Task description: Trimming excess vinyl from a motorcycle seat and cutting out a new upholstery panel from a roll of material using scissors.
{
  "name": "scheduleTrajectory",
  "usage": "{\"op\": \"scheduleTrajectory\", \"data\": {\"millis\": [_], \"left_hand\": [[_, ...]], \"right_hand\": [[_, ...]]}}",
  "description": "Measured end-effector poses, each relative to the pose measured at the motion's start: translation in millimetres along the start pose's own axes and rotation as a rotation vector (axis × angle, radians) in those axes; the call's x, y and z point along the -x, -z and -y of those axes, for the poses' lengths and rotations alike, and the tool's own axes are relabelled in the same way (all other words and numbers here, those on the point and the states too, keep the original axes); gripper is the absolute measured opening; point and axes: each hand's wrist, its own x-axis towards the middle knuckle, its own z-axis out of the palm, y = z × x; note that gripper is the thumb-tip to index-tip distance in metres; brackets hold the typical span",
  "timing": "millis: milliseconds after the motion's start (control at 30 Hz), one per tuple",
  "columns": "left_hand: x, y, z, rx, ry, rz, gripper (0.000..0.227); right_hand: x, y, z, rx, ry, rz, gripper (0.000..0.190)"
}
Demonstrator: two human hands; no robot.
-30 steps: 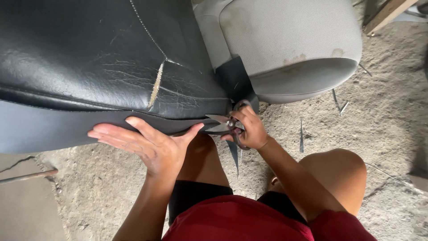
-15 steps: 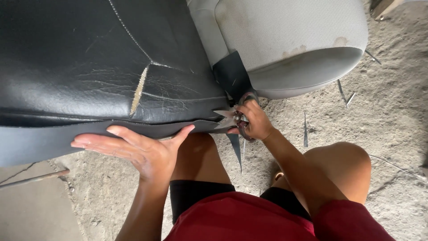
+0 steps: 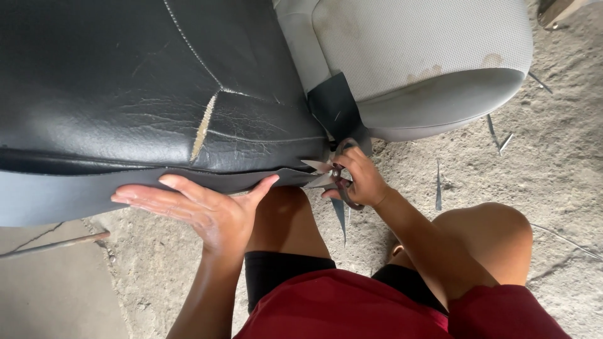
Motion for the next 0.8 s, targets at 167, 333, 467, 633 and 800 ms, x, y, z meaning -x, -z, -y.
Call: {"op": "scheduleTrajectory", "data": {"millis": [167, 333, 467, 633, 800], "left_hand": [[0.0, 0.6, 0.4, 0.010, 0.005, 0.011, 0.151], [0.4, -0.6, 0.8, 0.008, 0.013, 0.012, 0.153], [0.1, -1.0, 0.7, 0.005, 0.009, -0.001, 0.152], [0.6, -0.8, 1.9, 0.005, 0.006, 0.018, 0.154], [2.8, -4.1, 3.8, 0.017, 0.015, 0.013, 0.156]], "right_hand": [[-5.2, 3.4, 15.7, 0.036, 0.062, -0.049, 0.084], [-9.6, -2.7, 5.3, 0.007, 0.160, -0.157, 0.083], [-11.6, -6.4, 0.2, 0.032, 0.238, -0.190, 0.079], [-13.0, -8.6, -2.7, 0.020, 0.281, -0.218, 0.074], [-11.7, -9.1, -6.1, -0.116, 0.363, -0.257, 0.068]]}}
